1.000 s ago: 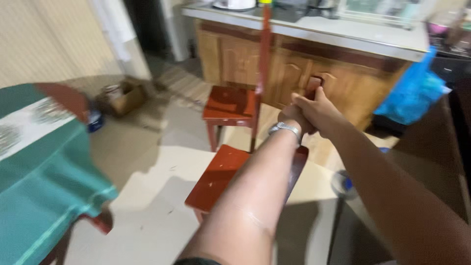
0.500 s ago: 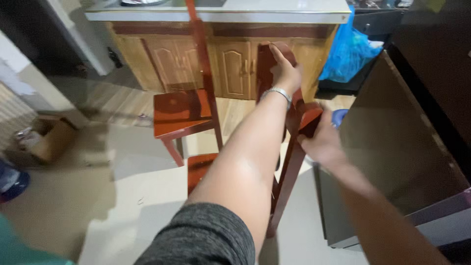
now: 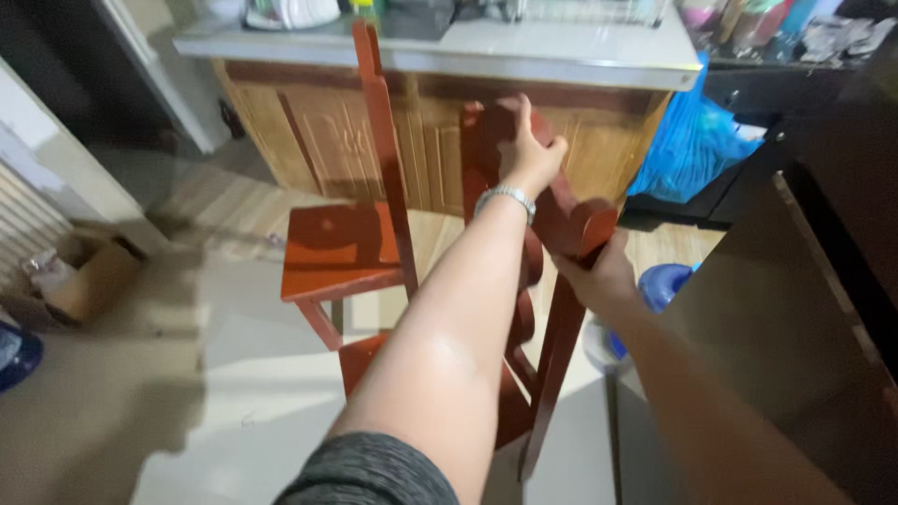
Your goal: The person repeatedly moves wooden chairs from around a dining table to a kitchen counter area, then returns them to the table. The person also moves a large water jug and briefly handles a plastic bag of vegetables on the table.
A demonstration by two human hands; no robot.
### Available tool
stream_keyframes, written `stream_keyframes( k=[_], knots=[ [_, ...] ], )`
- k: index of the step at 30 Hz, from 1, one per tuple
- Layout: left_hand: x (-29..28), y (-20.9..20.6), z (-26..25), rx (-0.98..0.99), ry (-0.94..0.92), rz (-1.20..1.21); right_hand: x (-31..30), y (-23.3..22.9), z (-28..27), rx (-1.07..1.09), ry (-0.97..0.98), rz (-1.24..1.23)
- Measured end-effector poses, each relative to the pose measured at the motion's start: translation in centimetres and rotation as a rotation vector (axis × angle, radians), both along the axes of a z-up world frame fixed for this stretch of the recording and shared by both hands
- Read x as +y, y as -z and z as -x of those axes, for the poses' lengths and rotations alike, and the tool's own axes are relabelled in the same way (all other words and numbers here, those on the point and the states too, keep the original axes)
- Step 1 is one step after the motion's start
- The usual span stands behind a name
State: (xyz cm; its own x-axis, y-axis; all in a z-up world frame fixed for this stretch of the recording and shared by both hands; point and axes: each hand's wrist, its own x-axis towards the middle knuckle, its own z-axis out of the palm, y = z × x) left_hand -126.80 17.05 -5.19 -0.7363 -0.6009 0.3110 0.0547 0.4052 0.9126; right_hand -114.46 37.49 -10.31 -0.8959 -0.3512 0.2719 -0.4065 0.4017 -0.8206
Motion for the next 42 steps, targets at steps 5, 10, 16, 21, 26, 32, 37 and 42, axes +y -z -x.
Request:
stream_keyframes(
  k=[5,10,16,21,26,32,37,42],
  knots=[
    [1.3,-4.7,-4.2,-0.324,-0.052,-0.311,-0.2,-0.3,4.5,-0.098,-0.072,0.023],
    [1.6,-6.4,-3.7,-0.355,-0.173,-0.482,-1.8,-0.4,9.1,-0.062,-0.306,0.269],
    [-2.0,-6.4,0.6,-0.332,-0.341,-0.472,-5.1,-2.9,15.5,-0.191,-0.226,0.029],
    [-4.9,-7.5,4.7,-0.466,-0.359,-0.546,-8.3,-4.4,19.5,-0.127,-0.258,0.091],
    [-6.6,-7.5,8.1,-0.433,-0.340,-0.536,-9.6,-4.2,22.1,-0.292,-0.322,0.179],
    [-9.0,-7.3,13.1,-0.488,-0.326,-0.410,-11.4,-3.6,26.7,-0.242,-0.314,0.102],
    [-9.6,-7.5,18.8,-0.395,-0.358,-0.452,-13.0,-3.1,35.0,-0.282,-0.427,0.214],
    [-8.4,-7.4,26.0,-0.353,-0.426,-0.565,-14.2,-2.3,43.9,-0.364,-0.461,0.296]
  ],
)
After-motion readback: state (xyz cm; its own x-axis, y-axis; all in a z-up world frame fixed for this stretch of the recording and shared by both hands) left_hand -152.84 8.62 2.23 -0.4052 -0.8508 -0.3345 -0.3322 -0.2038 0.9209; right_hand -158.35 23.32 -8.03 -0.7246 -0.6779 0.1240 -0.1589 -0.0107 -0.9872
